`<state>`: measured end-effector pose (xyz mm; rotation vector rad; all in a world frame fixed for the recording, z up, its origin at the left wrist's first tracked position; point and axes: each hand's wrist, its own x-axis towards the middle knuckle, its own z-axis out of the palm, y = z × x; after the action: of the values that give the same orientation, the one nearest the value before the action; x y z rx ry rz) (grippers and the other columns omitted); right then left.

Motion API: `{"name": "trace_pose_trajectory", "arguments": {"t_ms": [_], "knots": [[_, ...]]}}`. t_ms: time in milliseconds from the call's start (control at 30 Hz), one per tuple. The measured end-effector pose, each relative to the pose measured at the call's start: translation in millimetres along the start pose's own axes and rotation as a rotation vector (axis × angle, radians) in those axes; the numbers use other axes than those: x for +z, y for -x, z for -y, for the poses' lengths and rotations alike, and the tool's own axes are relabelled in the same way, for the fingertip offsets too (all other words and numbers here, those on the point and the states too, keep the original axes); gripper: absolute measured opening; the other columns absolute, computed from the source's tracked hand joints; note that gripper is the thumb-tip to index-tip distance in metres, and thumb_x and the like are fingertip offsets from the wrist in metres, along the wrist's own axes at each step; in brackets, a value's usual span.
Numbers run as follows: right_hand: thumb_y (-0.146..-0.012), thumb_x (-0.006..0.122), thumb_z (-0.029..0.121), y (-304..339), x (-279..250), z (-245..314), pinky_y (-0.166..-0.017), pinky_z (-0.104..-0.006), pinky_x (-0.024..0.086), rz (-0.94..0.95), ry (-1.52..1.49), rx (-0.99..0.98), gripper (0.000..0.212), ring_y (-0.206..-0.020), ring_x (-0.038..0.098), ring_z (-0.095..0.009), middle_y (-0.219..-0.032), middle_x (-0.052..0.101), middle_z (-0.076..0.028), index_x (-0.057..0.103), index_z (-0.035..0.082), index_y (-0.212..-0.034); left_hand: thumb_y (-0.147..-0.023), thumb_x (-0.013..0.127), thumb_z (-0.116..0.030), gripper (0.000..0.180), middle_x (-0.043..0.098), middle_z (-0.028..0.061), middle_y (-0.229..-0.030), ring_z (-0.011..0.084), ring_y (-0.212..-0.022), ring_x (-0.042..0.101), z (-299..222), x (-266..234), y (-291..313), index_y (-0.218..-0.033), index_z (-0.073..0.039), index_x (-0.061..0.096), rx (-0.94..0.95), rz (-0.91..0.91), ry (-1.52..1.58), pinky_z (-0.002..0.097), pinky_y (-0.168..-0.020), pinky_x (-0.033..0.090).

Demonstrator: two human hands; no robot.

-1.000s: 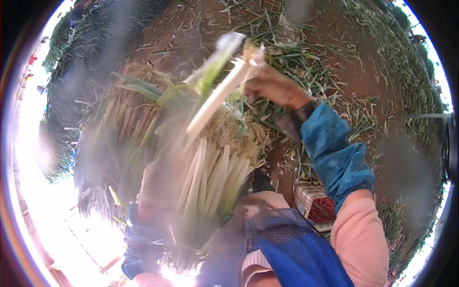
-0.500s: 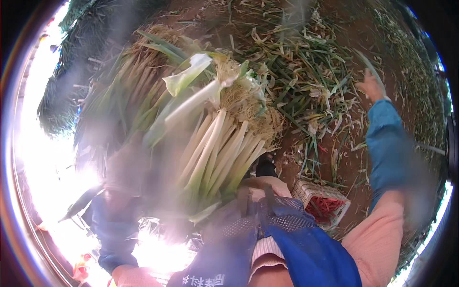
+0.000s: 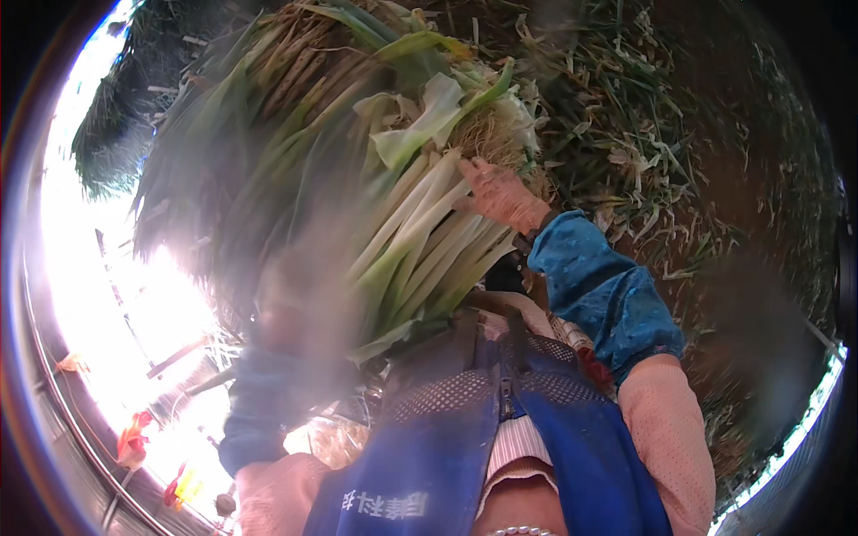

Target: Sorting and trimming a large pile of green onions or leeks in an agricultural setting.

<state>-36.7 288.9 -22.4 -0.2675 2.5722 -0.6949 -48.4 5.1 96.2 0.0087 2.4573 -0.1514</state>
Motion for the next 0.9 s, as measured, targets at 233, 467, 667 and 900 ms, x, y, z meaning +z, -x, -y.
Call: {"name": "trace_pose_trajectory", "arguments": {"t_ms": [233,467,667,900], "knots": [[-0.073,0.065,0.029,-26,-9,27,-0.089,-0.0421,0.039,-0.417,0.019,-0.208,0.071,-0.111,0.043,-0.035,-0.126,0.035,-0.020,0.029,0.005,-0.129,-0.078,0.055,-0.021,0.034,0.055,0.0163,-0.107,0.0283,-0.093,0.057,96,-157,-33,-0.111,-0.016,0.053,0.172,-0.716,0.299,0.0379,-0.071,0.047],[-0.065,0.072,0.023,-97,-24,82,-0.095,-0.0484,0.030,-0.437,0.183,-0.387,0.086,-0.120,0.032,-0.035,-0.135,0.027,-0.016,0.024,0.014,-0.136,-0.075,0.064,-0.032,0.051,0.053,0.0143,-0.116,0.0274,-0.106,0.051,18,-47,4,-0.116,-0.006,0.051,0.346,-0.326,0.316,0.0328,-0.090,0.041],[-0.073,0.062,0.023,-124,33,92,-0.097,-0.0465,0.028,-0.007,0.431,-0.416,0.077,-0.121,0.030,-0.036,-0.138,0.023,-0.014,0.021,0.018,-0.138,-0.068,0.061,-0.050,0.082,0.042,0.0231,-0.122,0.0340,-0.113,0.042,-28,72,19,-0.124,0.004,0.036,0.251,-0.083,0.209,0.0363,-0.095,0.035],[-0.077,0.049,0.008,-129,41,97,-0.078,-0.0412,0.043,0.085,0.456,-0.328,0.036,-0.099,0.053,-0.026,-0.118,0.048,-0.008,0.052,0.015,-0.112,-0.066,0.062,-0.045,0.083,0.038,0.0218,-0.123,0.0341,-0.112,0.038,-36,93,13,-0.125,0.006,0.032,0.249,-0.262,0.227,0.0412,-0.094,0.032]]}}
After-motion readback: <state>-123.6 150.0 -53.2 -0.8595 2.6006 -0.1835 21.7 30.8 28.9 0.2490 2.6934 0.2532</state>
